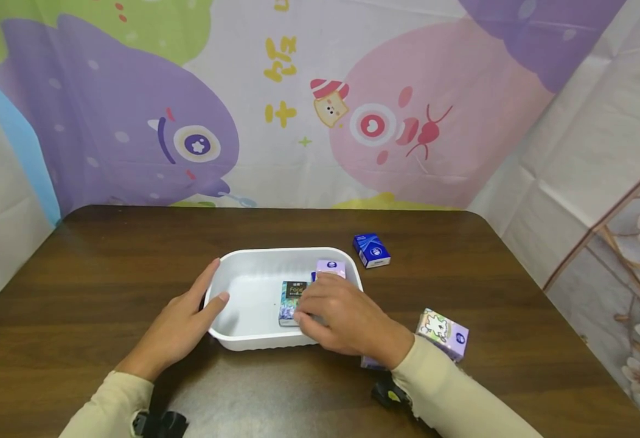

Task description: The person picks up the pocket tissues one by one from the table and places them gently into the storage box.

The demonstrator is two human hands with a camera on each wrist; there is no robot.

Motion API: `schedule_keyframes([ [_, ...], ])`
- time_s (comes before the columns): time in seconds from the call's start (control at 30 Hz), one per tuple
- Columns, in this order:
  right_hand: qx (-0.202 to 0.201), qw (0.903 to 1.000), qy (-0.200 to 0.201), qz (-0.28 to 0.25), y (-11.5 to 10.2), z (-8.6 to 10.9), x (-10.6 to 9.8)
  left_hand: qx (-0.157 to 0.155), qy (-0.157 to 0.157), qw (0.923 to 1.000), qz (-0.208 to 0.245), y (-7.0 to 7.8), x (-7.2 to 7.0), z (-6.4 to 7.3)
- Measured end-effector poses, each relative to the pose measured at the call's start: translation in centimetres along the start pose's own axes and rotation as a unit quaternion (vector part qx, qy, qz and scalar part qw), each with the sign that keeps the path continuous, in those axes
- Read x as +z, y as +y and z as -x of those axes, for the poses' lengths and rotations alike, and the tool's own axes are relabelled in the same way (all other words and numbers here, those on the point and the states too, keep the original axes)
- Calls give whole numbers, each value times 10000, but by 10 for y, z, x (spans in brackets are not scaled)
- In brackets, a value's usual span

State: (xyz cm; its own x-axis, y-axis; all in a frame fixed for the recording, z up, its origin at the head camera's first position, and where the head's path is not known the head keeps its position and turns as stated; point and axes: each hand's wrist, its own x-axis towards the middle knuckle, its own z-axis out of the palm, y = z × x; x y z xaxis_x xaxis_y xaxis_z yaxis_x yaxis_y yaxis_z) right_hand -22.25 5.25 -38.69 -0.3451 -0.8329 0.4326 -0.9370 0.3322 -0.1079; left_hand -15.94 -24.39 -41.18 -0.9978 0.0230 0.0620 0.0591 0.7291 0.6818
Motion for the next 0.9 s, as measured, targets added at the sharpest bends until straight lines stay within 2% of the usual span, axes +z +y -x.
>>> schedule_keyframes([
  [0.23, 87, 9987, -225, -443, -2, 1, 1, 24, 0, 10000, 33, -1, 0, 0],
  [0.67, 139, 9989, -394, -202, -2, 2, 1, 17, -5, 10000, 47, -2, 0, 0],
  [0.9, -66, 9993, -287, -245, 1, 1, -2, 0, -32, 10000, 36, -2, 0, -1],
])
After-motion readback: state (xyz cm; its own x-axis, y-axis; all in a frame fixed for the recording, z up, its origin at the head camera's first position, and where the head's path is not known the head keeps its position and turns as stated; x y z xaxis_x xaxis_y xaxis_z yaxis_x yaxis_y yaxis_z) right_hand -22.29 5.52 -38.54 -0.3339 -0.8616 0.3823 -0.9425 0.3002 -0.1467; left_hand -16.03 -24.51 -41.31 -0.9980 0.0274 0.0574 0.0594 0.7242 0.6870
